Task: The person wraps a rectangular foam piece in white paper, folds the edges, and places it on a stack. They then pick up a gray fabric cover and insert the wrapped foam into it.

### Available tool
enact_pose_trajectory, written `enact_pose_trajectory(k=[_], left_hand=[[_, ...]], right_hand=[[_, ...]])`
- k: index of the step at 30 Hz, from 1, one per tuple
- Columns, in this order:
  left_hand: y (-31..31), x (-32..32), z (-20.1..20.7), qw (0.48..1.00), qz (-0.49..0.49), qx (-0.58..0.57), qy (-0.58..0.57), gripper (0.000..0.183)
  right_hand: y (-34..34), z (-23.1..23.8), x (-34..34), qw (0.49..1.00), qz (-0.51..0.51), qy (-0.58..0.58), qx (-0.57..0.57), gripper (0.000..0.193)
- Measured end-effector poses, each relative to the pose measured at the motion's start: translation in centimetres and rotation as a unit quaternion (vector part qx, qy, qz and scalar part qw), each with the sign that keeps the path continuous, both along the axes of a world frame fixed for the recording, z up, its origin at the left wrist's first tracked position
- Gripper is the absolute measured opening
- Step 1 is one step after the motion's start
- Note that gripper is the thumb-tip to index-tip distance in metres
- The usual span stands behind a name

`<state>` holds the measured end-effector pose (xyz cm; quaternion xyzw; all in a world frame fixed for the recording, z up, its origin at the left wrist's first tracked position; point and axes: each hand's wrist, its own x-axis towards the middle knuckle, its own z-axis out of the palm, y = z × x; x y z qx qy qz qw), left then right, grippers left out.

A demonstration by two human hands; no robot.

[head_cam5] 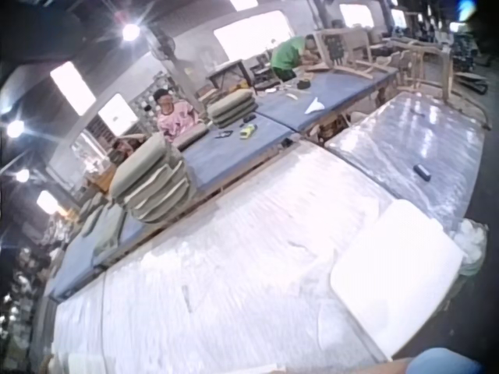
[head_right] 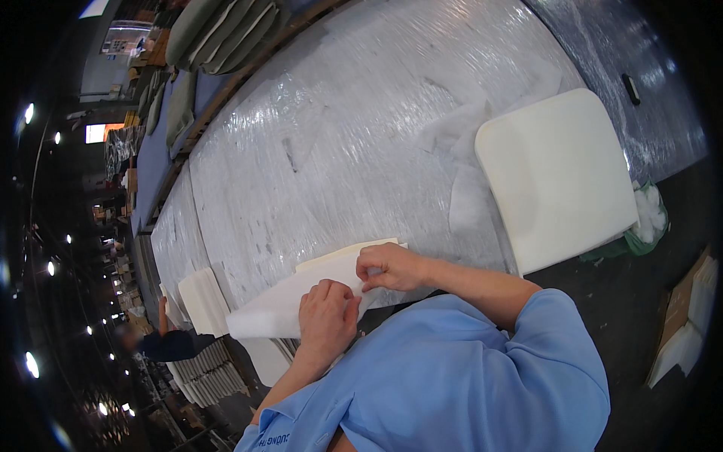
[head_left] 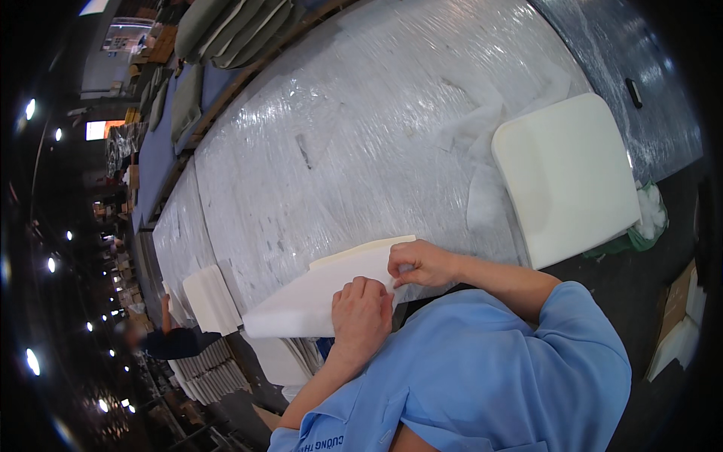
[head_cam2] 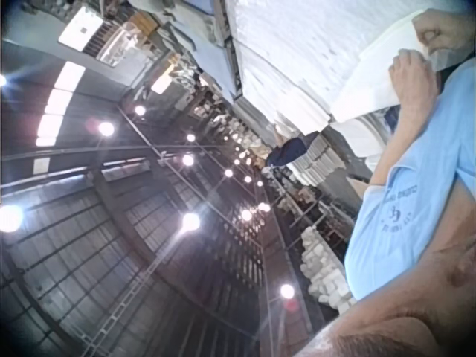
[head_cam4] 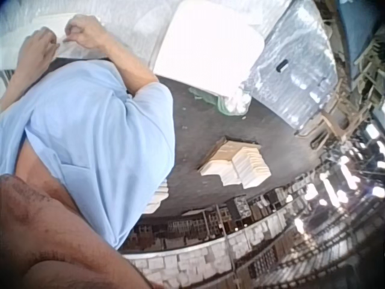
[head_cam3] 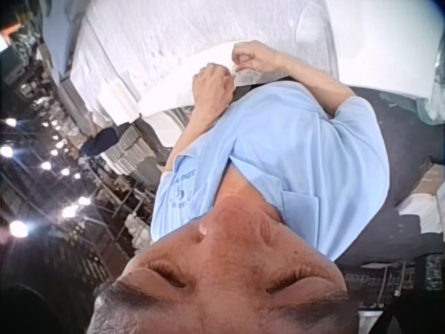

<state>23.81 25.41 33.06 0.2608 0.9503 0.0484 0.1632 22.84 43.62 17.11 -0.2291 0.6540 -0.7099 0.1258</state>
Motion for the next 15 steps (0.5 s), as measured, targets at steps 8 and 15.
enact_pose_trajectory(k=[8,15], left_hand=[[0.0,-0.8,-0.4,0.998,0.034,0.058,0.014,0.013],[0.0,-0.9,-0.8,0.997,0.051,0.057,0.010,0.014]], right_hand=[[-1.4,-0.5,0.0,0.996,-0.075,-0.017,-0.037,0.023],[-3.5,-2.0,0.2,0.968,-0.045,-0.216,-0.124,0.020]])
